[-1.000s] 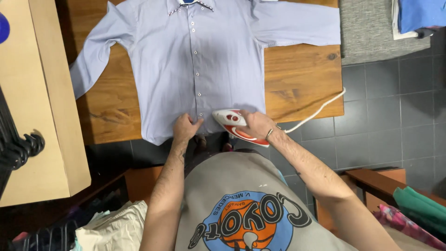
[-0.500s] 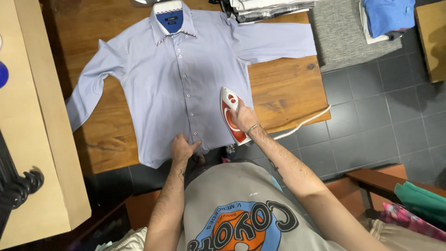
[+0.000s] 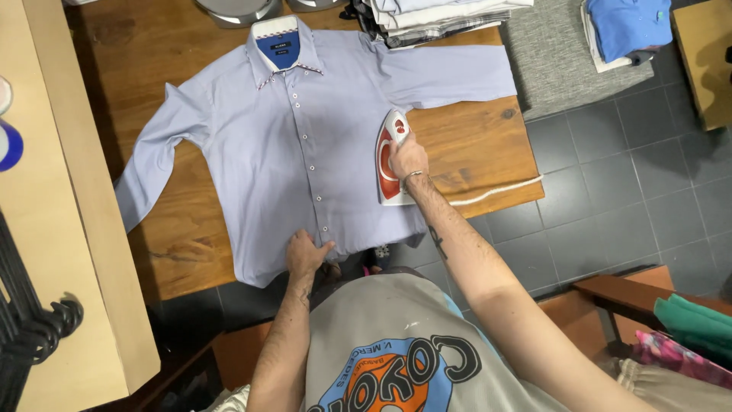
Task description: Ironing a light blue button-down shirt on a wooden table in a stockroom
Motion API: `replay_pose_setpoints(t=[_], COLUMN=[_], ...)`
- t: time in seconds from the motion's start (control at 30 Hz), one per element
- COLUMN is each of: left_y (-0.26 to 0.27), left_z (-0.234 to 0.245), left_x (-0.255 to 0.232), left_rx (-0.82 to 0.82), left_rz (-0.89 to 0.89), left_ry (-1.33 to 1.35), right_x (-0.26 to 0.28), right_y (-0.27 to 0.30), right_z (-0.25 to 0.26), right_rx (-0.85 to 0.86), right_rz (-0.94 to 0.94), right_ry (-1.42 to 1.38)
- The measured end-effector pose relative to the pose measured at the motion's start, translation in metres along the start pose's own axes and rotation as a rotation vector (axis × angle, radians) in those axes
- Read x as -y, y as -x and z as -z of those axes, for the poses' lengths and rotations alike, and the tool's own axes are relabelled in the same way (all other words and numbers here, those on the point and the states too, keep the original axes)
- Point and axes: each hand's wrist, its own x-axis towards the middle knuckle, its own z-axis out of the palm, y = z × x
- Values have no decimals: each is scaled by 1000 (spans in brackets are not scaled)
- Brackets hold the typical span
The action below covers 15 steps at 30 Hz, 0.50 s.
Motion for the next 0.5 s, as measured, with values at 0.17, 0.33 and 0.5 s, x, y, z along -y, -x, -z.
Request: replay_pose_setpoints(t=[0.17,0.33,0.5], left_y=[3,5,7], left_z=[5,4,9], left_x=[-3,-2,-5], left_rx=[-16,-22,-2], left_rz=[1,10,-8], left_ry=[32,38,38], right_x=[-5,-11,30], right_y=[43,27,29], right_z=[18,11,39], right_rx=[73,85,157], right_rz=[46,71,253], right_ry=[69,72,198])
